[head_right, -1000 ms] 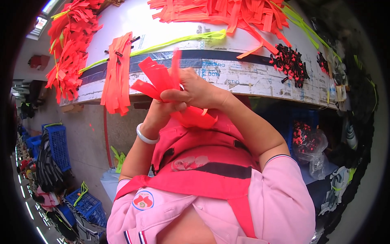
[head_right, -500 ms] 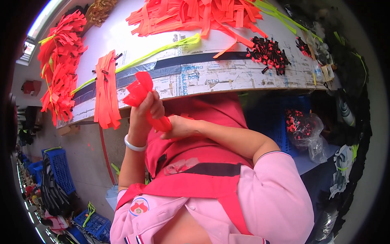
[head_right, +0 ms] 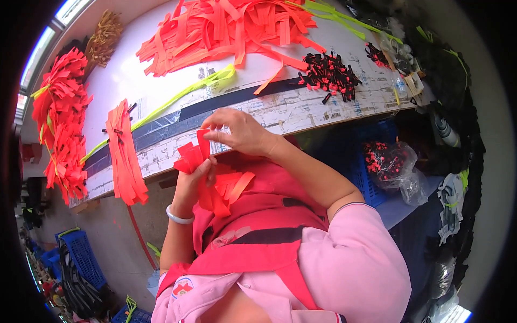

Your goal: Assemble red plastic fringe strips into bundles using black clips.

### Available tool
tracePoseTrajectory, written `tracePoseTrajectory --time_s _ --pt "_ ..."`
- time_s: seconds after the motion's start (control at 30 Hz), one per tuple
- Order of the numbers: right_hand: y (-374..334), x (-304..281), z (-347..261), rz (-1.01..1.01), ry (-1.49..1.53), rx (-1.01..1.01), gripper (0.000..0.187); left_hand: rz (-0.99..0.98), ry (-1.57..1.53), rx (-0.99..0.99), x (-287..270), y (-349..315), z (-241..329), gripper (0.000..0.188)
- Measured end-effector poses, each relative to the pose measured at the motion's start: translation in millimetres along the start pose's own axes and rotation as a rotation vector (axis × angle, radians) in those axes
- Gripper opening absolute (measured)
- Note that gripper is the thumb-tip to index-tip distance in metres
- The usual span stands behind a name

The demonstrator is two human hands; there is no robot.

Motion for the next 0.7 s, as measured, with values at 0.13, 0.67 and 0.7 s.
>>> tracePoseTrajectory --time_s 0.13,0.67,0.7 --pt "3.4 -43.8 89.3 0.324 -0.512 0.195 0.040 0.010 0.064 -0.021 -7.2 -0.4 -0.9 0.015" --pt "16.6 -15.3 175.8 -0.154 0.341 0.673 0.026 0.128 -0.319 0.042 -45.1 8.2 -8.3 0.014" --pt "6.8 0.4 147.9 -0.198 0.443 0.642 0.022 0.138 -0.328 0.017 -51.7 13.1 -11.4 0.015"
Point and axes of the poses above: each hand's wrist, its own y-axis towards the middle knuckle, its own x-axis out of the palm, z = x × y, the point moved 7 cm from there along y, towards the middle knuckle, and after that the axes turned 14 degrees about -y, right-handed, at the moved point
